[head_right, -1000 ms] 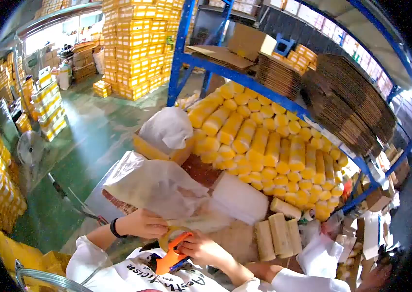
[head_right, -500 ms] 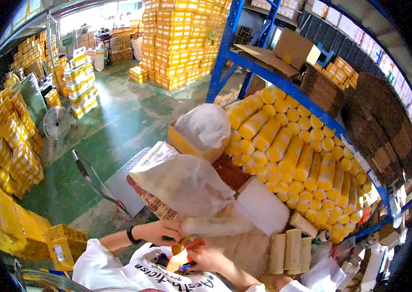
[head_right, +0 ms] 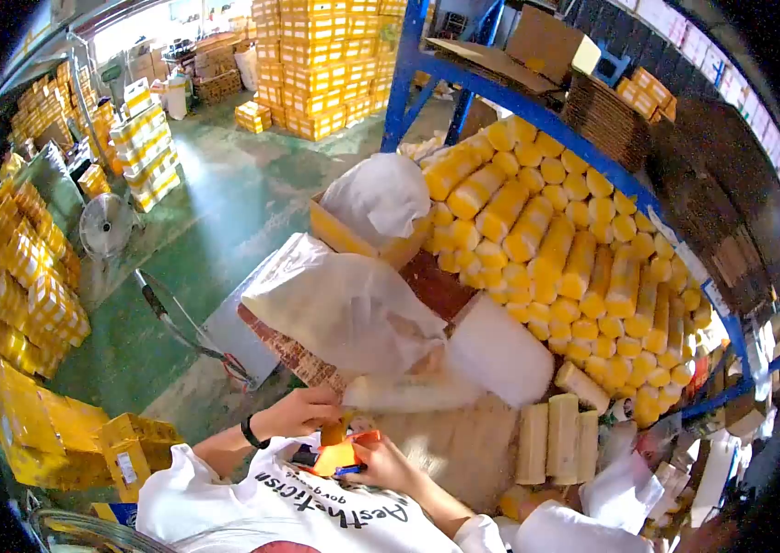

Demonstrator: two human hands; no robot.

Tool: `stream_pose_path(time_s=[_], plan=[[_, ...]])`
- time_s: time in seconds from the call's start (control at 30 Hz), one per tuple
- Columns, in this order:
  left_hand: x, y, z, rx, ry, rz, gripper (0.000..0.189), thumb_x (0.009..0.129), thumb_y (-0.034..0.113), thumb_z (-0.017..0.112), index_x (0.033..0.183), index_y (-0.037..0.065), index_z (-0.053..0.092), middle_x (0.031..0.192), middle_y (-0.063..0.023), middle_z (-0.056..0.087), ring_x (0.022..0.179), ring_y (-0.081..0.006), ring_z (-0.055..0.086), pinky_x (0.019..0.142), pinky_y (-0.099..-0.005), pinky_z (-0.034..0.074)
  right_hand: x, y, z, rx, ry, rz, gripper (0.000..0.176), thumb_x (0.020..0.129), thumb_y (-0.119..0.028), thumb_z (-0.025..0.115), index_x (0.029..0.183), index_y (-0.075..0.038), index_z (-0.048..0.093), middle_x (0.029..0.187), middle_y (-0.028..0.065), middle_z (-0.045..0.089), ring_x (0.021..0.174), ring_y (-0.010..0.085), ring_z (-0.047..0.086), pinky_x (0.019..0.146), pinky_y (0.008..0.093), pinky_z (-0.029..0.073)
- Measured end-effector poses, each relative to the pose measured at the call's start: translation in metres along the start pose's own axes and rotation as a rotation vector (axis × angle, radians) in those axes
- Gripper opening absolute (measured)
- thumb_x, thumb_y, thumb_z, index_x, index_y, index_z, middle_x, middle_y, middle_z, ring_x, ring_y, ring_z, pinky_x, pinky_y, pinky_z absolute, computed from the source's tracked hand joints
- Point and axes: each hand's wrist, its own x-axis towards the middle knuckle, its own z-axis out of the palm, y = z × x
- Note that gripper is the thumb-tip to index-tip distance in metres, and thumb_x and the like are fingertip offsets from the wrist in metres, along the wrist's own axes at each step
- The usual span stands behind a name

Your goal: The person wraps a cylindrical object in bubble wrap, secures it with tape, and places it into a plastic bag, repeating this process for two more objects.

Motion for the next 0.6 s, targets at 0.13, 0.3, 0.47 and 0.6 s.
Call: stream_pose_path(time_s=[0.13, 0.3, 0.47, 0.6], plan=[[0.010, 0.000, -0.001, -0.103, -0.004, 0.047, 0.023, 0.071, -0.008, 0.055, 0.090, 0.004, 0.060, 0.093, -0.0103, 0.057, 0.087, -0.0297, 0.058, 0.074, -0.0356, 0.049, -0.004, -0.004, -0.008, -0.024, 0.094, -0.064, 0.052, 0.070, -0.039, 0.076, 0.099, 0.002, 0.061, 0.101, 0.0196, 0.062, 0.098, 0.0373, 0.058, 0.093, 0.0457, 0.042], [0.024, 0.000, -0.005, -0.149, -0.087, 0.175, 0.022, 0.071, -0.009, 0.056, 0.090, 0.004, 0.059, 0.093, -0.0109, 0.057, 0.086, -0.0301, 0.057, 0.075, -0.0349, 0.049, -0.011, 0.002, -0.008, -0.085, 0.101, -0.089, 0.051, 0.071, -0.038, 0.075, 0.103, -0.002, 0.061, 0.099, 0.0167, 0.064, 0.102, 0.0342, 0.057, 0.098, 0.0457, 0.037], [0.032, 0.004, -0.015, -0.195, -0.170, 0.232, 0.021, 0.072, -0.008, 0.057, 0.088, 0.004, 0.059, 0.095, -0.0113, 0.058, 0.087, -0.0304, 0.057, 0.075, -0.0354, 0.049, -0.018, 0.003, -0.016, -0.158, 0.094, -0.109, 0.048, 0.070, -0.038, 0.075, 0.102, -0.004, 0.063, 0.095, 0.0144, 0.066, 0.103, 0.0296, 0.059, 0.098, 0.0443, 0.036], [0.027, 0.005, -0.014, -0.179, -0.166, 0.270, 0.019, 0.075, -0.004, 0.057, 0.092, 0.004, 0.059, 0.099, -0.0129, 0.057, 0.091, -0.0322, 0.057, 0.077, -0.0377, 0.048, -0.025, -0.004, -0.018, -0.227, 0.121, -0.069, 0.048, 0.068, -0.038, 0.076, 0.099, -0.004, 0.064, 0.096, 0.0141, 0.066, 0.104, 0.0281, 0.059, 0.099, 0.0444, 0.034]])
